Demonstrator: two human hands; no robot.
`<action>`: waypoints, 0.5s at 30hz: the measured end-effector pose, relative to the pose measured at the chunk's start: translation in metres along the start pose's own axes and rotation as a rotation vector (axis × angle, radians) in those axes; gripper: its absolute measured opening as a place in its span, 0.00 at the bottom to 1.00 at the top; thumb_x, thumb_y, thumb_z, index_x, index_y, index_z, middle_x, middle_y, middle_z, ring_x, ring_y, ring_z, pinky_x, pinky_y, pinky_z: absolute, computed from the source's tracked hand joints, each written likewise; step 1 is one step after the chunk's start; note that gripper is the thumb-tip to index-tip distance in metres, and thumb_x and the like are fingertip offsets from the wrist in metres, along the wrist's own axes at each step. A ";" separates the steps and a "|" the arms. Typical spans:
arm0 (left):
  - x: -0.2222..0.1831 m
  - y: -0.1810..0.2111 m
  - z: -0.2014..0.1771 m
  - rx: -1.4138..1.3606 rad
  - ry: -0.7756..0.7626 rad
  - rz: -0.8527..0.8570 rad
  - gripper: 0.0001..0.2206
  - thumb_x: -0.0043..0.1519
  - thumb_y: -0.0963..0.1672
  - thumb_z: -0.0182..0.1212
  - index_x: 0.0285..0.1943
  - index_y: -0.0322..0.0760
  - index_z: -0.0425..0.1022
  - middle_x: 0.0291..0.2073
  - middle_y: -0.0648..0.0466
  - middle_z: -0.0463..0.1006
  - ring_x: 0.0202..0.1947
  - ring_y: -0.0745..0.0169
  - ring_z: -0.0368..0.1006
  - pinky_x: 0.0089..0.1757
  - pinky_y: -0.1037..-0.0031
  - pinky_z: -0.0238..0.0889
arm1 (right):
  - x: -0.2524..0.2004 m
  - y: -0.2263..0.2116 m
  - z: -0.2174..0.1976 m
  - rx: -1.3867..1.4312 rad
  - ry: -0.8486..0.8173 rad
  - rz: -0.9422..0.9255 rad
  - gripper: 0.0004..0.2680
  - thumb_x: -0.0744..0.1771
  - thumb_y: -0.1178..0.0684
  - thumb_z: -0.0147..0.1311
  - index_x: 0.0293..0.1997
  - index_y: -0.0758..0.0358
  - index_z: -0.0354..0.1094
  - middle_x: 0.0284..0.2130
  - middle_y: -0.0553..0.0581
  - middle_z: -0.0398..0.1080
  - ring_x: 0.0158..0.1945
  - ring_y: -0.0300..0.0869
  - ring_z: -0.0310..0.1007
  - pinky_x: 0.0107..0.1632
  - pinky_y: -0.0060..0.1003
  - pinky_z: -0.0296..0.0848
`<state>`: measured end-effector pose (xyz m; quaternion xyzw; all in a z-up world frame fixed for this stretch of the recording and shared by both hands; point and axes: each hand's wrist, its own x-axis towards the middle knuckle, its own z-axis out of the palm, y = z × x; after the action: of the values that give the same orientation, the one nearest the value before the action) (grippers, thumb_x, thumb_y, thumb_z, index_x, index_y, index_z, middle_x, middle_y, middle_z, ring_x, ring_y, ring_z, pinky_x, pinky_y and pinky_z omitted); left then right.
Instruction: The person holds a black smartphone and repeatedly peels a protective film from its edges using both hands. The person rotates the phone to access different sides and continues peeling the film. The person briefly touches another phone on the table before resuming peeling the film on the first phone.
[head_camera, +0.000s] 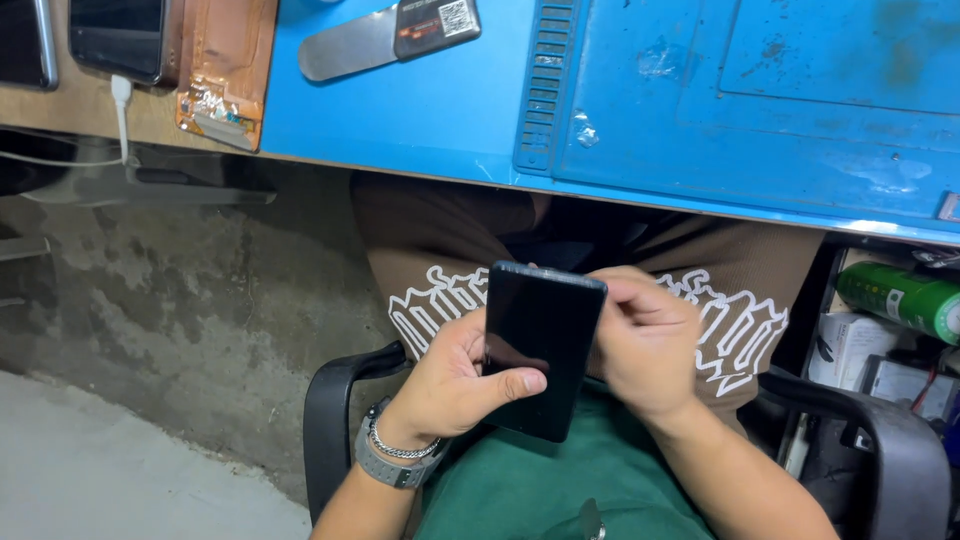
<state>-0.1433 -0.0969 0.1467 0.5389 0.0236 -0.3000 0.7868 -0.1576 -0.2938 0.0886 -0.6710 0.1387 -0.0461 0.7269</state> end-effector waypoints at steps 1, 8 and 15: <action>0.002 0.004 0.000 -0.001 0.014 0.006 0.13 0.55 0.37 0.74 0.46 0.26 0.77 0.33 0.47 0.84 0.35 0.69 0.77 0.38 0.73 0.75 | 0.004 -0.003 -0.011 0.003 -0.015 0.001 0.03 0.66 0.64 0.62 0.32 0.71 0.77 0.30 0.63 0.77 0.34 0.42 0.75 0.43 0.37 0.77; 0.005 0.013 -0.008 0.071 0.149 -0.024 0.16 0.54 0.36 0.72 0.50 0.26 0.77 0.40 0.43 0.85 0.42 0.61 0.79 0.42 0.67 0.78 | -0.001 -0.048 -0.029 0.096 -0.337 0.371 0.03 0.65 0.65 0.58 0.32 0.74 0.74 0.30 0.67 0.80 0.30 0.42 0.80 0.38 0.38 0.82; 0.010 0.019 -0.001 0.117 0.209 -0.122 0.17 0.51 0.35 0.74 0.48 0.26 0.78 0.37 0.43 0.85 0.40 0.58 0.81 0.40 0.67 0.79 | 0.000 -0.035 -0.029 0.155 -0.434 0.444 0.01 0.63 0.68 0.59 0.30 0.78 0.75 0.31 0.70 0.80 0.28 0.44 0.82 0.33 0.36 0.82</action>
<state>-0.1251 -0.0964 0.1588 0.6097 0.1210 -0.2904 0.7275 -0.1612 -0.3251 0.1219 -0.5613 0.1194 0.2473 0.7808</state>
